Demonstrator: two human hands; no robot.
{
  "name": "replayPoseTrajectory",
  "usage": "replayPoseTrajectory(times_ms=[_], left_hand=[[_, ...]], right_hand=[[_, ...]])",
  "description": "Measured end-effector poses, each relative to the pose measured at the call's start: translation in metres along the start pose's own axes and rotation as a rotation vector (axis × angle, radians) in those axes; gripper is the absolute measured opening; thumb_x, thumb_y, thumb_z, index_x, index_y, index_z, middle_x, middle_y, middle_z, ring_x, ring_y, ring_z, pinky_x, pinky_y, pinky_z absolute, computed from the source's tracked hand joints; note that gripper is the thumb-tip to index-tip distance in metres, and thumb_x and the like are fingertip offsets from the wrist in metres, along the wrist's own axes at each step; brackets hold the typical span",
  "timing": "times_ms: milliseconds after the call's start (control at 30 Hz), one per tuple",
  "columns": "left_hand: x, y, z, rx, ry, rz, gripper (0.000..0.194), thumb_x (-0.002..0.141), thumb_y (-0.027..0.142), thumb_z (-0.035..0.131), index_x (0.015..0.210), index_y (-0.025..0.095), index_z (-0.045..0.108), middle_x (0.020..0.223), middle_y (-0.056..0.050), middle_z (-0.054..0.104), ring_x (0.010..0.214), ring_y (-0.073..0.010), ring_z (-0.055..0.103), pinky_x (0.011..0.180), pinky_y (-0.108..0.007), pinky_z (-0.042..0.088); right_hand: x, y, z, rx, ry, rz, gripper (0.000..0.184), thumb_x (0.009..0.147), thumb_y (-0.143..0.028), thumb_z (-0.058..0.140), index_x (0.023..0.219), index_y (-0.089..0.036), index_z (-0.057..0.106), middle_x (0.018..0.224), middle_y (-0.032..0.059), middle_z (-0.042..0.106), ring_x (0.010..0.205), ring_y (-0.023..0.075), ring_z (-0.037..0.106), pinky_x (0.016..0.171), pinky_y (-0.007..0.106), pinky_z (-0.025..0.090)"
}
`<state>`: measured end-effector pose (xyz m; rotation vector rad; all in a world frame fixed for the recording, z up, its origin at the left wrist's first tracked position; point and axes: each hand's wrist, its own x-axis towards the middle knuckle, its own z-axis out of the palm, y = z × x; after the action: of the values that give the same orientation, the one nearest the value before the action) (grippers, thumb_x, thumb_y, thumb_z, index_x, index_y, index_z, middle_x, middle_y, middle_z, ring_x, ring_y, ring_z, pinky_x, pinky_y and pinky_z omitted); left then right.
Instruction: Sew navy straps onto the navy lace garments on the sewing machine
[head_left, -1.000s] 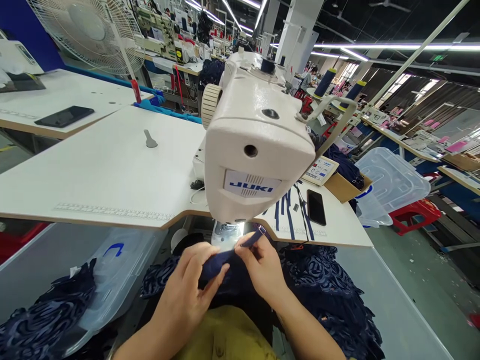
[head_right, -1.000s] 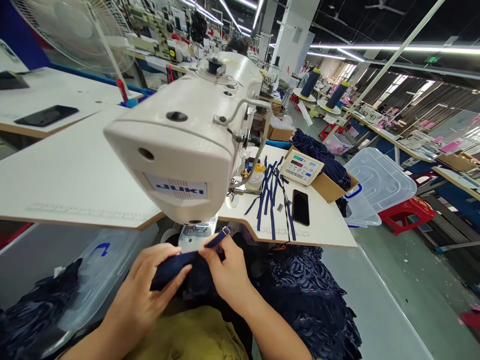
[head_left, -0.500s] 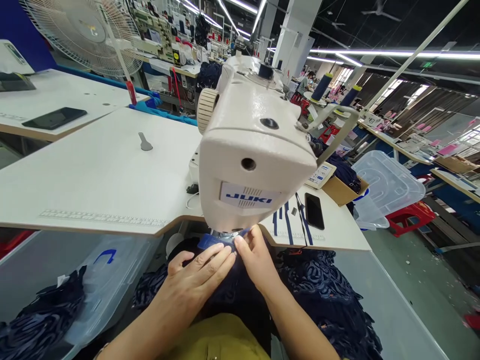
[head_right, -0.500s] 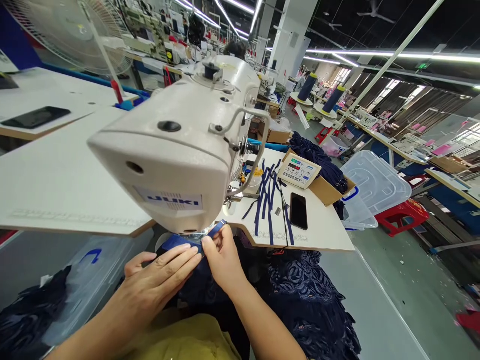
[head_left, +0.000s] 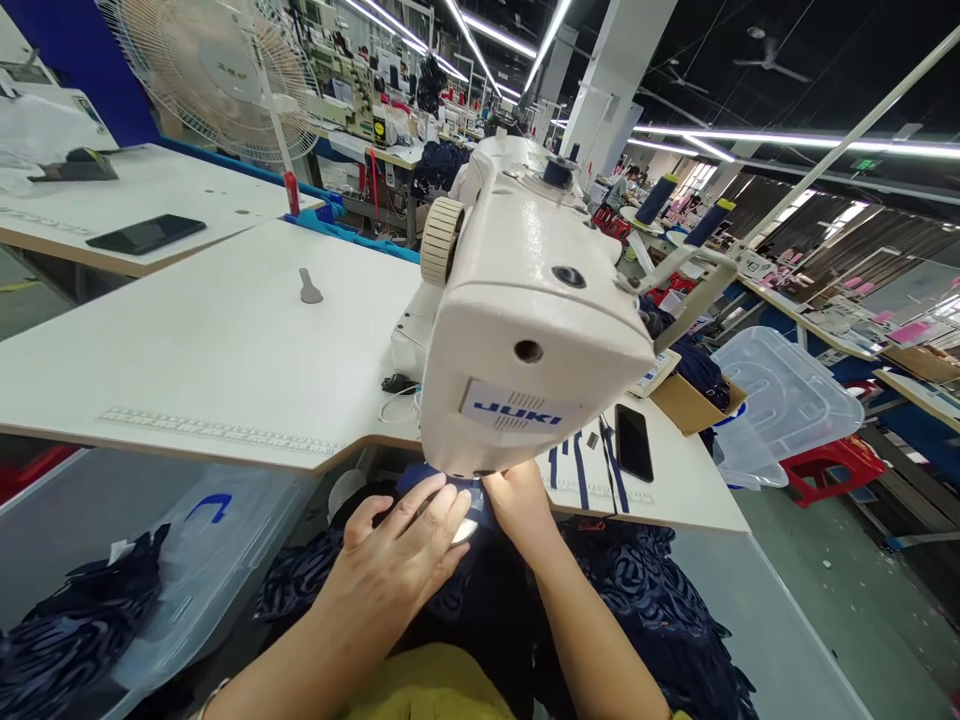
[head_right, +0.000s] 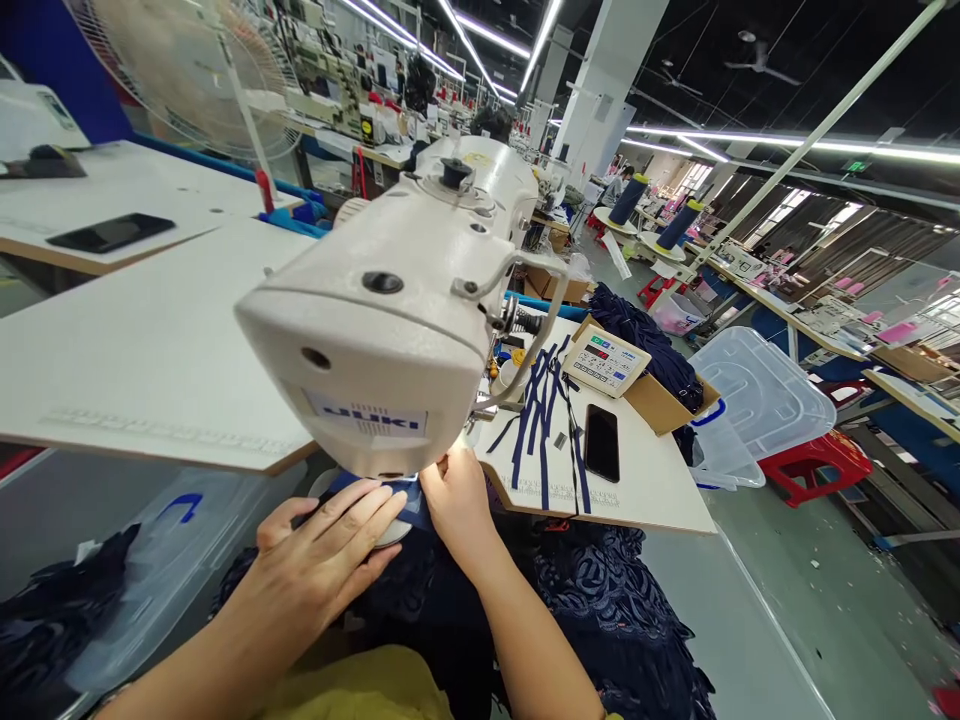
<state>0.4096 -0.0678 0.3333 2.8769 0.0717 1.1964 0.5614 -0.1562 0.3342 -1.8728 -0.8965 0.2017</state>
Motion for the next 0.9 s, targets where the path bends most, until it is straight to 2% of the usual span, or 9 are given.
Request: replayPoseTrajectory(times_ms=[300, 667, 900], left_hand=[[0.006, 0.001, -0.002, 0.003, 0.01, -0.019, 0.025, 0.091, 0.026, 0.05, 0.114, 0.021, 0.06, 0.106, 0.0, 0.072, 0.098, -0.0183, 0.064, 0.086, -0.035, 0.03], [0.007, 0.001, -0.004, 0.034, 0.003, -0.007, 0.025, 0.091, 0.025, 0.05, 0.111, 0.023, 0.063, 0.107, 0.002, 0.072, 0.097, -0.0175, 0.065, 0.082, -0.036, 0.032], [-0.002, 0.008, 0.007, -0.046, 0.087, -0.157, 0.026, 0.093, 0.029, 0.048, 0.114, 0.023, 0.062, 0.109, 0.0, 0.072, 0.102, -0.0191, 0.063, 0.088, -0.037, 0.03]], right_hand=[[0.008, -0.005, 0.0, 0.0, 0.002, -0.043, 0.017, 0.08, -0.016, 0.05, 0.079, -0.02, 0.066, 0.072, 0.0024, 0.064, 0.07, 0.0186, 0.058, 0.07, 0.03, 0.046], [0.009, 0.0, 0.002, 0.029, -0.002, -0.055, 0.015, 0.081, -0.021, 0.053, 0.078, -0.021, 0.067, 0.067, 0.0011, 0.064, 0.07, 0.0183, 0.059, 0.071, 0.029, 0.048], [0.008, -0.002, 0.002, 0.067, -0.023, -0.049, 0.016, 0.077, -0.021, 0.052, 0.076, -0.019, 0.067, 0.079, 0.0064, 0.069, 0.077, 0.0221, 0.061, 0.077, 0.033, 0.048]])
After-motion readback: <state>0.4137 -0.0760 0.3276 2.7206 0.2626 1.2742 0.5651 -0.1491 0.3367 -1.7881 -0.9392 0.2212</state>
